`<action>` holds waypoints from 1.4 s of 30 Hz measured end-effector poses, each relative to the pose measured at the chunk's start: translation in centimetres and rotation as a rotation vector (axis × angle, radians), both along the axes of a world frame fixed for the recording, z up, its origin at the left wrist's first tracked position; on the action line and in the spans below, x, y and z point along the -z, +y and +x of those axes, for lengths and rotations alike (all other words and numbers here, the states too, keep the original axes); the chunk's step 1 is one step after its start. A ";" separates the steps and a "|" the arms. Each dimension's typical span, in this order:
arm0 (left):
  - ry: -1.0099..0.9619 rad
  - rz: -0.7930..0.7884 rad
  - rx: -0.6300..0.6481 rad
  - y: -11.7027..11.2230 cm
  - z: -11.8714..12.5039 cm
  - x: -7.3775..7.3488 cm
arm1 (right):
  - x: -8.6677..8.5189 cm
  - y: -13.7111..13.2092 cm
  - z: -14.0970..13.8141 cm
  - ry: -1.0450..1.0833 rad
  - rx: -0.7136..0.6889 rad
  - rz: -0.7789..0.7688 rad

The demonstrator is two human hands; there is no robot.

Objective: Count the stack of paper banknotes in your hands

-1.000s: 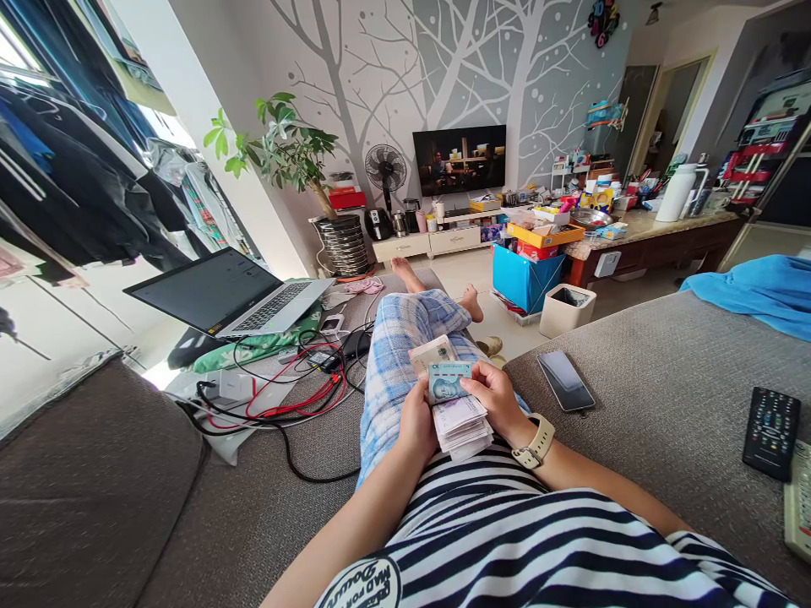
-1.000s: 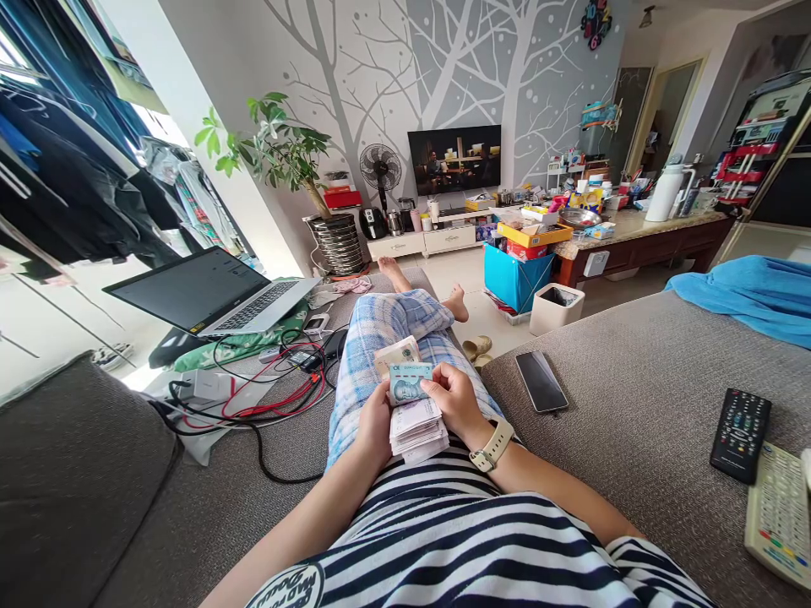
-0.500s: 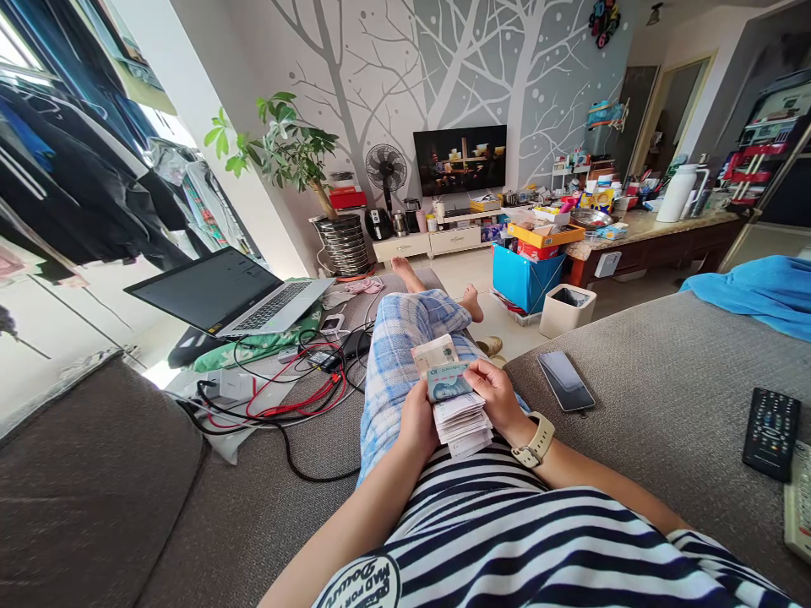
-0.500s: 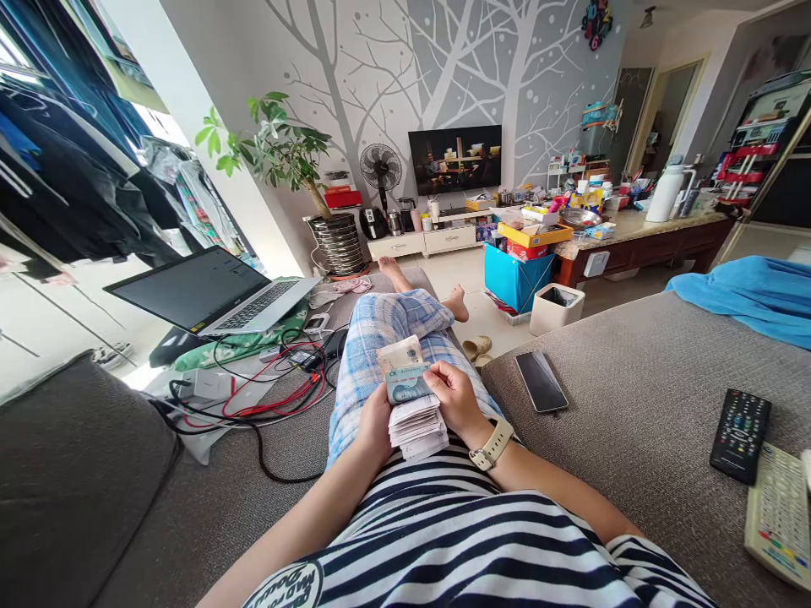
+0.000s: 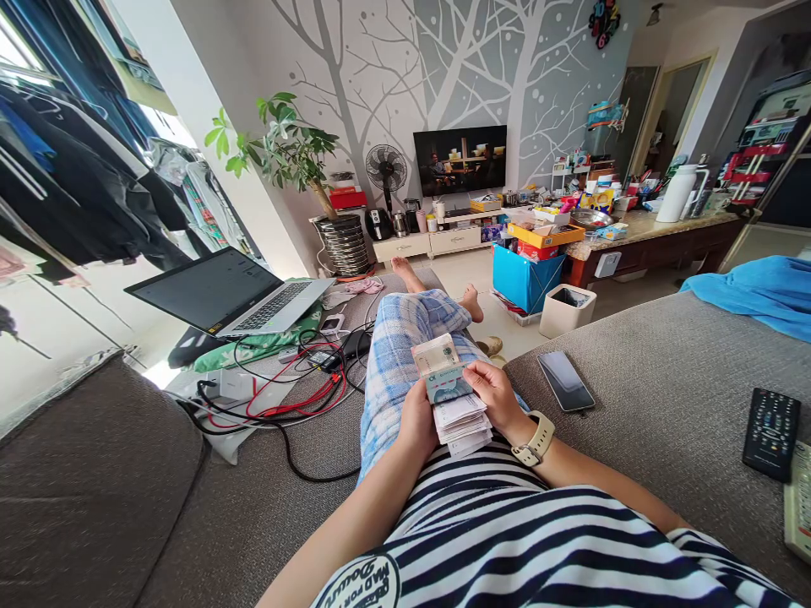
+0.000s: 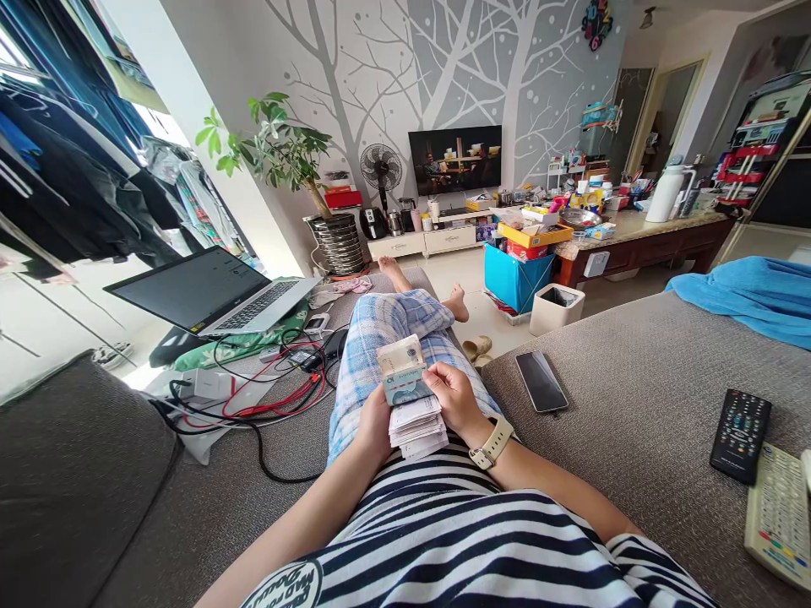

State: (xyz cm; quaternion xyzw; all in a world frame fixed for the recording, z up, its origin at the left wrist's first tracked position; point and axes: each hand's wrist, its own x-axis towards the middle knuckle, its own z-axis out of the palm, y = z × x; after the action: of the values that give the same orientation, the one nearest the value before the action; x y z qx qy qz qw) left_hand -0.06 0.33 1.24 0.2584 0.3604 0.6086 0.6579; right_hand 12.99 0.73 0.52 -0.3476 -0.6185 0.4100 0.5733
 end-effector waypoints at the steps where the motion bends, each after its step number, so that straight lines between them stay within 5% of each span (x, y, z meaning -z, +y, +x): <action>1: 0.000 0.000 -0.002 0.0 0.0 0.0 | 0.1 0.0 0.0 0.000 -0.002 -0.003; 42: -0.003 0.027 0.016 0.0 0.0 0.6 | 0.8 0.3 0.0 0.096 -0.013 -0.019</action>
State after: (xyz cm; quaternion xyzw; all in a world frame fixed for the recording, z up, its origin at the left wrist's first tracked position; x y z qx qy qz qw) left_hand -0.07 0.28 0.67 0.2694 0.3491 0.6085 0.6598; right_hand 12.94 1.02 -0.27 -0.3291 -0.5887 0.4355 0.5963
